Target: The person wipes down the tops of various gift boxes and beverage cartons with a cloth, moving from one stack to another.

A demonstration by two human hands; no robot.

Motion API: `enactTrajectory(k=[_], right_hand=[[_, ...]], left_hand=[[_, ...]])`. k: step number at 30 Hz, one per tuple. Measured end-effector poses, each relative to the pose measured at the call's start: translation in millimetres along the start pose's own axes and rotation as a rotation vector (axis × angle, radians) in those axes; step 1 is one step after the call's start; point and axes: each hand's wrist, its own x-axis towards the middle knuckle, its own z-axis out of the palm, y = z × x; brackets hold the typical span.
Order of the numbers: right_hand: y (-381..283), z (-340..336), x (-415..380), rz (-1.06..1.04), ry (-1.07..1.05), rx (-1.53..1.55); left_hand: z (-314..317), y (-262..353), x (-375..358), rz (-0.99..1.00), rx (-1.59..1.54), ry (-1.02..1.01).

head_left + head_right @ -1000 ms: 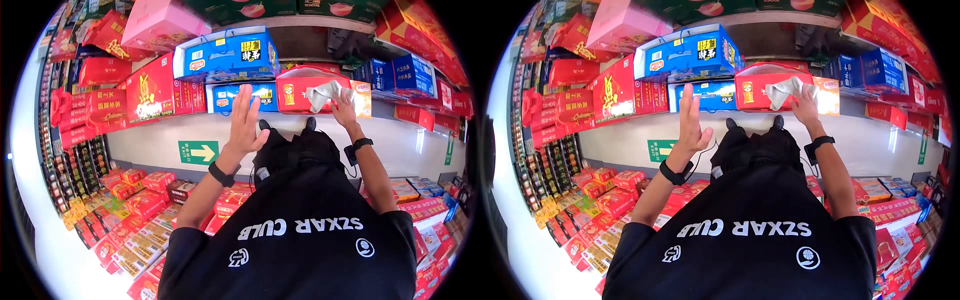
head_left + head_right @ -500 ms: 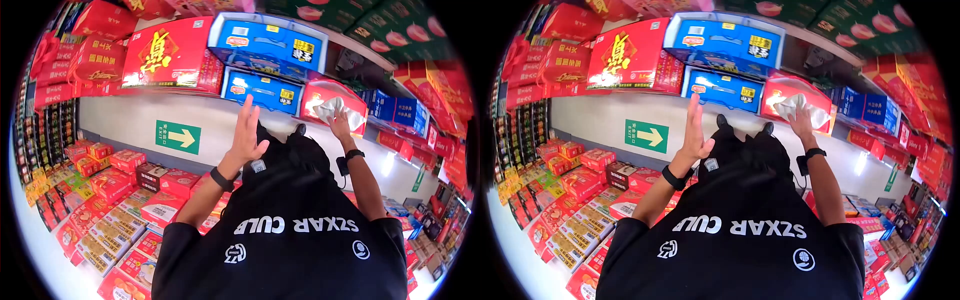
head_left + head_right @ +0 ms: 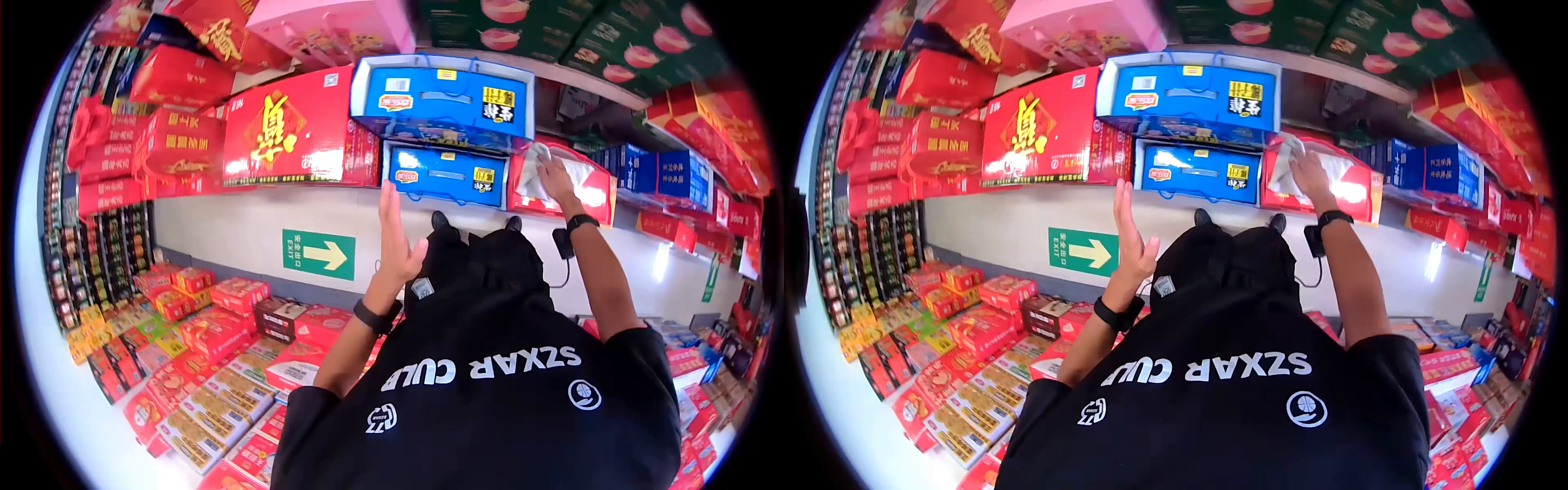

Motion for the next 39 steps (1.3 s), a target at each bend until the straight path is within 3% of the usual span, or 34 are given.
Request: enactTrajectory(k=[7, 12, 20, 26, 27, 39], right_hand=[[36.3, -47.2, 9.2, -0.001, -0.14, -0.112], [96.4, -72.6, -32.9, 0.183, 0.08, 0.182], [166.7, -86.0, -82.7, 0.048, 0.212, 0.21], [120.2, -79.3, -73.3, -0.046, 0.085, 0.134], [111.5, -75.7, -68.0, -0.038, -0.07, 0.159], [-45.3, -7.0, -59.1, -0.142, -0.073, 0.039]], left_hand=[[52.3, 35.1, 19.7, -0.021, 0.078, -0.152], [100.8, 67.2, 22.7, -0.153, 0.144, -0.2], [162.4, 118.4, 16.8, -0.303, 0.236, -0.232], [172.7, 138.1, -1.7, -0.401, 0.267, -0.209], [169.9, 138.3, -4.7, -0.41, 0.275, -0.203], [104.5, 99.2, -48.9, -0.395, 0.155, -0.088]])
